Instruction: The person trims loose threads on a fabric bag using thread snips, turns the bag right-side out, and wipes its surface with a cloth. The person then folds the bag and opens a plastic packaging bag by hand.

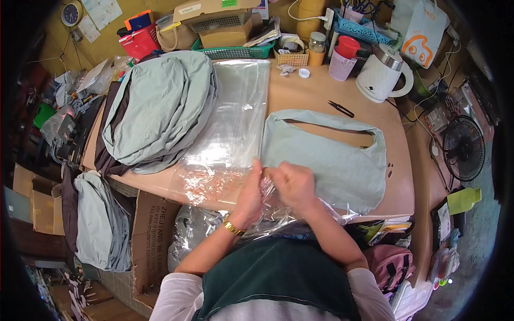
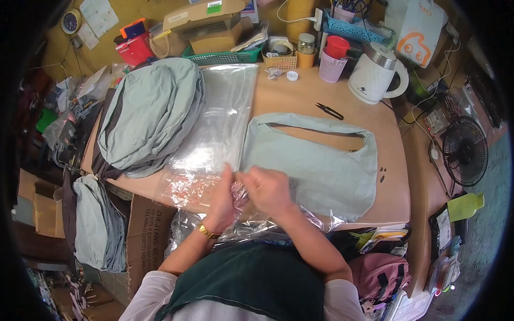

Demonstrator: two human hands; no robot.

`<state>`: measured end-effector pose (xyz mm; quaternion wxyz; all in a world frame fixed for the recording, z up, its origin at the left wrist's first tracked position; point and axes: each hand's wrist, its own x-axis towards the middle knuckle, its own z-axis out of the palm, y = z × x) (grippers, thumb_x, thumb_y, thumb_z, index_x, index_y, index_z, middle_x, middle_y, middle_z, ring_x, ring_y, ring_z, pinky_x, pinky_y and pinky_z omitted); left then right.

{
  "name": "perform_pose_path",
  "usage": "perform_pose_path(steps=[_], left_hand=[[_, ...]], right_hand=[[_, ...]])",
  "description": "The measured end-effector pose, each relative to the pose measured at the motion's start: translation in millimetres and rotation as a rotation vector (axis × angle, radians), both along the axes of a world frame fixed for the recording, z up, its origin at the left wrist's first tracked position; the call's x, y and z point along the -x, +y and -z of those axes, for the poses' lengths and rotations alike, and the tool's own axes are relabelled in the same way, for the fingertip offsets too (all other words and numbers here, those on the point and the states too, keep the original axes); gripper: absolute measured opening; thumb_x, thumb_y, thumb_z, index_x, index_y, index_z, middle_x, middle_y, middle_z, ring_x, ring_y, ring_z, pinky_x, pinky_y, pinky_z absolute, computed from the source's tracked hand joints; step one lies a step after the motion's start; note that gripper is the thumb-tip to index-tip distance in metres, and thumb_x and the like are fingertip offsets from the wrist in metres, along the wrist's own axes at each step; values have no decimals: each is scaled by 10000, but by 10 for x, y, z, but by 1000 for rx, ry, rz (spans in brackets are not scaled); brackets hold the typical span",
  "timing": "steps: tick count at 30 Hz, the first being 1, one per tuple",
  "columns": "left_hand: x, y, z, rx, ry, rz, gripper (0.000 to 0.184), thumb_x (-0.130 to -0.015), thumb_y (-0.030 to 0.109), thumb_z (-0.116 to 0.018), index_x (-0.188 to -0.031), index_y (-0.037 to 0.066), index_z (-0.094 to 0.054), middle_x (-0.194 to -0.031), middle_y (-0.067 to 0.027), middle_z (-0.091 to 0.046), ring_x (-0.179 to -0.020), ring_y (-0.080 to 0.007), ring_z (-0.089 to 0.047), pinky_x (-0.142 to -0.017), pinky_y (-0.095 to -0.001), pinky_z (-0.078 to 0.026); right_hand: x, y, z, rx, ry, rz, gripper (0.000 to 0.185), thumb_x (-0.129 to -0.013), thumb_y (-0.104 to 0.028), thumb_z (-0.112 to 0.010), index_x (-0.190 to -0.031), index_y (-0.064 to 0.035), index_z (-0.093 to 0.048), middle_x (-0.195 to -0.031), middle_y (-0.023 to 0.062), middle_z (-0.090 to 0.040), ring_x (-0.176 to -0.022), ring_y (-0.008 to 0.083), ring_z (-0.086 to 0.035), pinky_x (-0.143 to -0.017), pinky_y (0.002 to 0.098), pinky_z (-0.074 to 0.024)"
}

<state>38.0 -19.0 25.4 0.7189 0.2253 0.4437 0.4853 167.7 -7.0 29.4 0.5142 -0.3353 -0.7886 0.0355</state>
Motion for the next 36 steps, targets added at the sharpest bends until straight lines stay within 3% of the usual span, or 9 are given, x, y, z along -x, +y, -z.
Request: perform_pose_path(steps=[2,5,13,24,27,31,33,34,36], left_hand=[[301,31,-64,-347,-125,160,264,-991,271,-577,-855,45,-592,-790,18,-574,-703,-61,-517,-604,-221,-423],[266,49,-289,-500,296,107,156,-919,153,-680,-942,9,-624,-872,-32,-655,-769,-68,-587,-669,-213,-469],[354,119,-86,-400,95,120,117,-878,97,-719,-942,9,-673,-857,-30,-697,-796,-70,-624,-710,-210,-490],[574,210,-212,-547,502,190,177,-930,189,-652,-971,18,-668,-908,-55,-693,-812,-108,-635,-766,-261,-515],[812,295,-415,-468,280,-305,220,-998,268,-547,-963,59,-605,-833,-81,-680,-680,-104,-618,-610,-226,-495],[1388,358,-154,-499,238,-409,220,-1022,260,-507,-906,85,-570,-741,-38,-628,-524,-42,-480,-474,-203,-368],[1416,337,-162,-535,708,-360,239,-1009,283,-526,-960,53,-570,-892,-93,-634,-688,-103,-576,-615,-233,-454],[1293,355,-171,-885,1246,-492,313,-965,276,-583,-1128,11,-555,-1163,-182,-585,-1037,-235,-586,-898,-358,-454],[1004,240,-521,-1017,1452,-555,400,-935,276,-609,-1211,1,-519,-1261,-198,-530,-1172,-287,-498,-988,-413,-376]], right_hand=[[-165,43,27,730,365,22,320,-873,-72,-678,-626,-48,-476,-549,-7,-478,-513,71,-449,-478,287,-365],[-218,-1,-176,928,530,-168,289,-913,-103,-661,-662,-28,-540,-593,-43,-505,-610,15,-458,-521,235,-377],[-281,-78,-25,802,320,-132,121,-882,-79,-694,-819,3,-630,-650,21,-621,-607,62,-555,-550,220,-435],[-272,-153,-329,793,136,12,179,-865,-177,-716,-797,-28,-644,-605,102,-632,-533,94,-578,-507,326,-432],[-638,-224,-380,799,-145,-42,176,-830,-172,-750,-792,-37,-643,-549,73,-593,-519,77,-543,-501,312,-421],[-991,-254,-219,929,214,6,170,-777,-86,-778,-779,-20,-621,-614,16,-598,-580,56,-534,-540,249,-426],[-1031,-232,-114,851,396,8,168,-768,-50,-778,-775,-16,-614,-649,-1,-602,-612,49,-537,-560,228,-431],[-998,-218,-54,819,437,30,163,-771,-27,-772,-780,-15,-610,-685,-3,-610,-640,44,-537,-575,217,-437],[-892,-186,-64,776,478,54,160,-774,-4,-766,-784,-15,-607,-721,-5,-618,-667,39,-536,-591,207,-443]])
